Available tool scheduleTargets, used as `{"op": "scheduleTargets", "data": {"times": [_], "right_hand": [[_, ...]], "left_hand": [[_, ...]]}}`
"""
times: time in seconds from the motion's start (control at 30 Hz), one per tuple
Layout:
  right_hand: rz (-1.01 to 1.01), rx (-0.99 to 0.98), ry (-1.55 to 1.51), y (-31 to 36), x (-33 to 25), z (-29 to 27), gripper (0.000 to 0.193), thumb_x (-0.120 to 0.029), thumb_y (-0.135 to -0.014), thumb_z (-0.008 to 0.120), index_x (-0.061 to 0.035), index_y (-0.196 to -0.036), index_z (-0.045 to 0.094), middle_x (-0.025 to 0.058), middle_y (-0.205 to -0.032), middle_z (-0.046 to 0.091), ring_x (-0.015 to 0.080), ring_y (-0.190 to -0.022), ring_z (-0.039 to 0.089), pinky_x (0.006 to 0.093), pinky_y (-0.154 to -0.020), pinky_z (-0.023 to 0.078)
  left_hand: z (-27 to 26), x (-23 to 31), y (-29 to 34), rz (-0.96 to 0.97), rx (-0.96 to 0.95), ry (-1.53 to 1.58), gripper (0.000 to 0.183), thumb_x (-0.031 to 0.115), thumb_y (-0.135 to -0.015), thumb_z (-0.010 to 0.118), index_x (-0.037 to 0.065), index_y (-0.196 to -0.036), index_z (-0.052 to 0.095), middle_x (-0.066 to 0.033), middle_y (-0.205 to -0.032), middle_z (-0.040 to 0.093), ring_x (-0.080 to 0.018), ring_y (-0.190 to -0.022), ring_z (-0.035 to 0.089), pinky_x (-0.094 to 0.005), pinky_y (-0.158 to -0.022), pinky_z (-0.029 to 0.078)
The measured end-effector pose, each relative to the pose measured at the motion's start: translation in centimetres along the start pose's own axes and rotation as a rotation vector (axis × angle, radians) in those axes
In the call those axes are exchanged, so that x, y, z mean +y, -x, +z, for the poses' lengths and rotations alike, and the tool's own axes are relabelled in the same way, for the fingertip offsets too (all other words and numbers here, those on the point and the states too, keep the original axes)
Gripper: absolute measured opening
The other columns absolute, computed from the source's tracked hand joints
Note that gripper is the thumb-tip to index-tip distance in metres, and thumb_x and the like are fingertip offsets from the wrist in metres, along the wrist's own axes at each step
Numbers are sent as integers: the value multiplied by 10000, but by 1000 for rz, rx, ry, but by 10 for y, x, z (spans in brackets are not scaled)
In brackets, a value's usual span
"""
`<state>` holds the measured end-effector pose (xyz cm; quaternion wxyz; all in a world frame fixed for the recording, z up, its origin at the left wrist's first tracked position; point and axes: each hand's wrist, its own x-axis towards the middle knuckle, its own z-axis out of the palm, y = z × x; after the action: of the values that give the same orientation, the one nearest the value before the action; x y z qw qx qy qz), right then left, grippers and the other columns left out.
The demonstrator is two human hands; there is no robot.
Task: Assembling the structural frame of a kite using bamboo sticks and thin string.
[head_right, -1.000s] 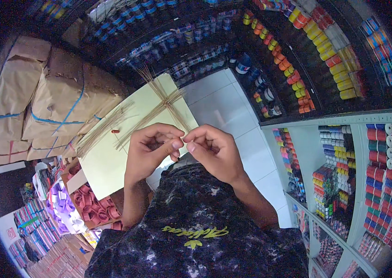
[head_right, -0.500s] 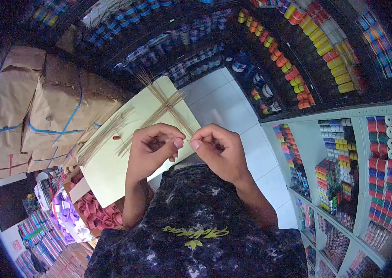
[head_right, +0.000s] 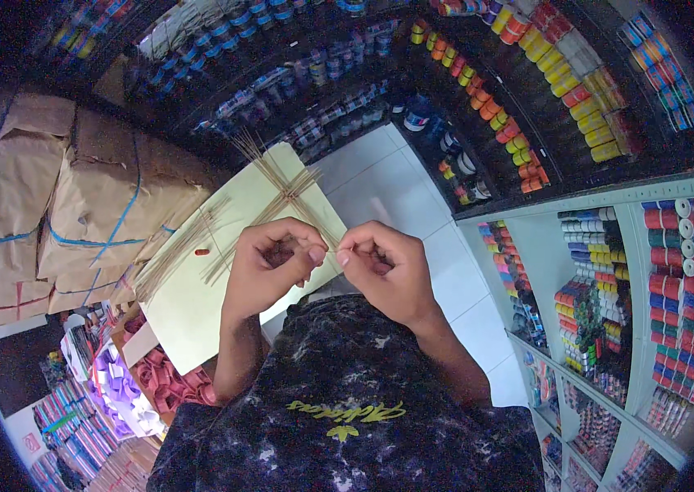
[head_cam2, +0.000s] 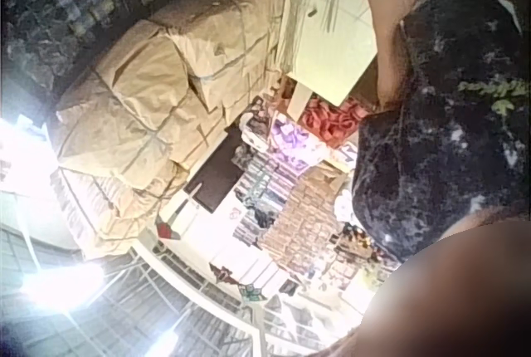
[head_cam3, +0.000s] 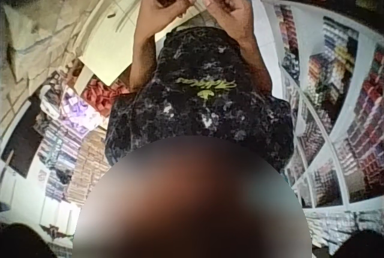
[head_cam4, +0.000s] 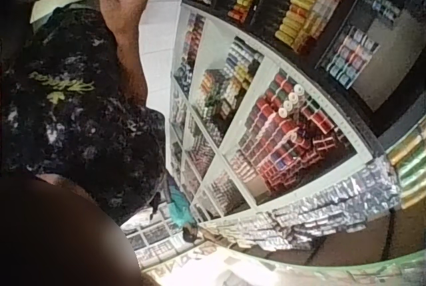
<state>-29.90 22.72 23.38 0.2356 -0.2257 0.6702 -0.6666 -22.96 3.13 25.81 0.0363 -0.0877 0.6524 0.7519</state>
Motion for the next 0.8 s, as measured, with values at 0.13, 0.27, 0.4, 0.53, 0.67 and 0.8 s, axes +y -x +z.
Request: {"op": "scheduleTargets", "data": {"times": [0.13,0.27,0.4,0.53,0.67,0.8], "right_hand": [[22,-3,1,3,-3,-10,60,-19,-926,675,-3,-969,637,-51,-774,572,-10,-666,450,174,-585,338],[-10,66,-11,4,2,-23,44,-19,-936,667,-1,-958,634,-48,-784,593,-4,-681,487,171,-599,369],[15,158,-61,5,8,-39,39,-25,-950,654,3,-944,628,-51,-787,597,-1,-684,502,174,-606,386],[19,188,-112,9,5,-51,49,-36,-956,651,0,-931,627,-51,-790,601,-2,-686,509,173,-604,390],[76,141,-126,15,2,-67,77,-61,-956,661,4,-924,636,-52,-790,604,-7,-690,511,169,-599,390],[72,116,-174,21,-1,-83,97,-110,-948,696,-15,-945,677,-64,-777,618,-11,-685,510,170,-591,391]], "left_hand": [[14,7,-2,14,30,-36,68,28,-929,666,-28,-967,676,20,-822,660,-11,-713,556,-181,-619,429],[28,6,-7,85,67,-99,73,36,-936,663,-28,-970,670,23,-834,659,-13,-728,561,-183,-629,434],[48,5,-11,86,146,-138,79,55,-940,666,-21,-962,669,45,-786,624,-7,-697,535,-186,-604,419],[74,4,-17,91,214,-140,81,66,-938,671,-14,-953,670,61,-750,592,4,-670,503,-180,-571,390],[97,-5,-23,134,247,-150,87,74,-939,675,-12,-950,673,63,-747,594,8,-671,499,-175,-561,383],[119,-8,-30,134,247,-173,90,77,-938,679,-11,-956,678,60,-748,603,7,-672,504,-176,-553,382]]}}
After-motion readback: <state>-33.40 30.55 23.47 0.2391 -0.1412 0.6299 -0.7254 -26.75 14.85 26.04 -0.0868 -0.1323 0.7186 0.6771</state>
